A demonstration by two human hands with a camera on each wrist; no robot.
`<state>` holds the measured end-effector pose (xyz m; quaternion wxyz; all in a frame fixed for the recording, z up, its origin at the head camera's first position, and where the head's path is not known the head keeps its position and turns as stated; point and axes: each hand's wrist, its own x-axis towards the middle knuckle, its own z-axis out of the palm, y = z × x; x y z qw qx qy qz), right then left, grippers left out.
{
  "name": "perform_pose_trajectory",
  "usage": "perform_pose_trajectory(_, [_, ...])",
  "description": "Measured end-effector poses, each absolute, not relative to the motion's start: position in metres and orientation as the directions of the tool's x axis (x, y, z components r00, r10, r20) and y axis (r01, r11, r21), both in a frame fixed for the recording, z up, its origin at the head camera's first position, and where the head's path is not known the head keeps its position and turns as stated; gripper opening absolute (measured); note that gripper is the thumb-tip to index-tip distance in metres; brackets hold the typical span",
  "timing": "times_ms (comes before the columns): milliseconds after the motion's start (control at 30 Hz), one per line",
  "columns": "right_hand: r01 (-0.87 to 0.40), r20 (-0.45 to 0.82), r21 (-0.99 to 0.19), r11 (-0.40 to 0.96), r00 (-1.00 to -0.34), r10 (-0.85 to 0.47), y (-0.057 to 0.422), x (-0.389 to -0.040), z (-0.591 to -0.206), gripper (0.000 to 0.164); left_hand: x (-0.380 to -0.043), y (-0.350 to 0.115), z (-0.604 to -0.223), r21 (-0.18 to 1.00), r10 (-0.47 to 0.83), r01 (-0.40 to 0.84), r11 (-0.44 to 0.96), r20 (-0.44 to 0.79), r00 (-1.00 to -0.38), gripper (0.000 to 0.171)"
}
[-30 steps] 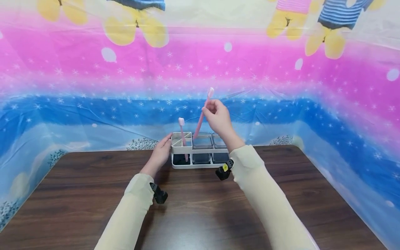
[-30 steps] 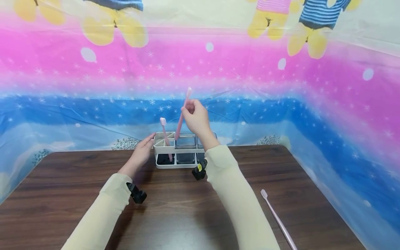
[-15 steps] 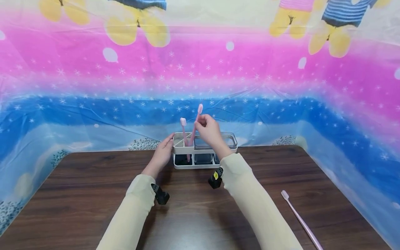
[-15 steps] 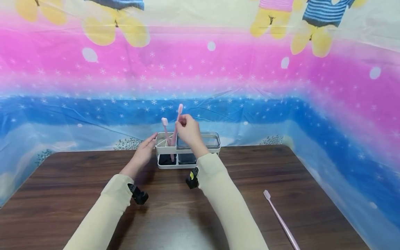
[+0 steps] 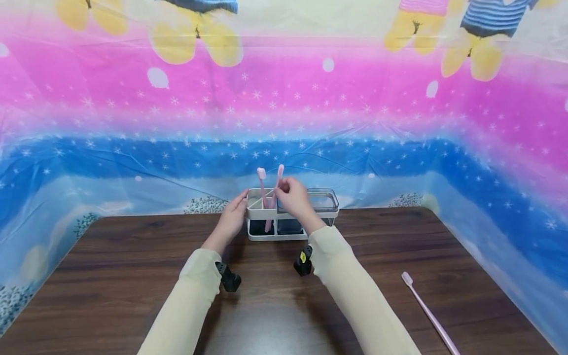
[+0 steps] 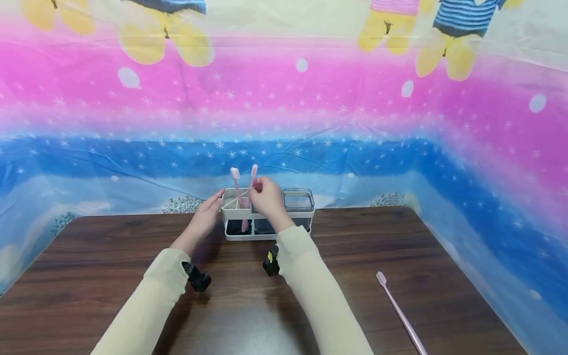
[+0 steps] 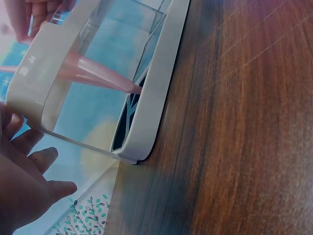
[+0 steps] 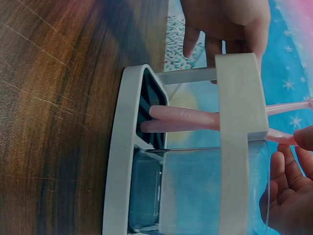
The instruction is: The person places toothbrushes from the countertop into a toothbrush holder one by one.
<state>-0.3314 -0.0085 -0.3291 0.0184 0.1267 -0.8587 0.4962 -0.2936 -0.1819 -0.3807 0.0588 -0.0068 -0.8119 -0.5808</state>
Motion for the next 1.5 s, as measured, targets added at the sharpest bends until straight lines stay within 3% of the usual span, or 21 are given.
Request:
perform_pose_trajectory(1100, [-0.228, 0.102, -0.79, 0.569, -0.964, -0.245, -0.008, -0.334, -0.331, 0.031, -0.293, -0.181, -0.381, 0.952, -0.063, 0.093, 0.293, 0.116, -0.991, 0.048])
perform_pose_trajectory(1300, [-0.293, 0.154, -0.759, 0.582, -0.949, -0.276, 0.017, -0.334, -0.321, 0.04, -0.293, -0.181, -0.38, 0.952, -0.069, 0.093, 0.291, 0.118, -0.991, 0.048])
perform_pose_trajectory(1500, [-0.361, 0.23, -0.744, 0.562, -0.928, -0.292, 0.071, -0.321, -0.297, 0.039, -0.294, -0.182, -0.381, 0.953, -0.076, 0.084, 0.29, 0.11, -0.991, 0.047])
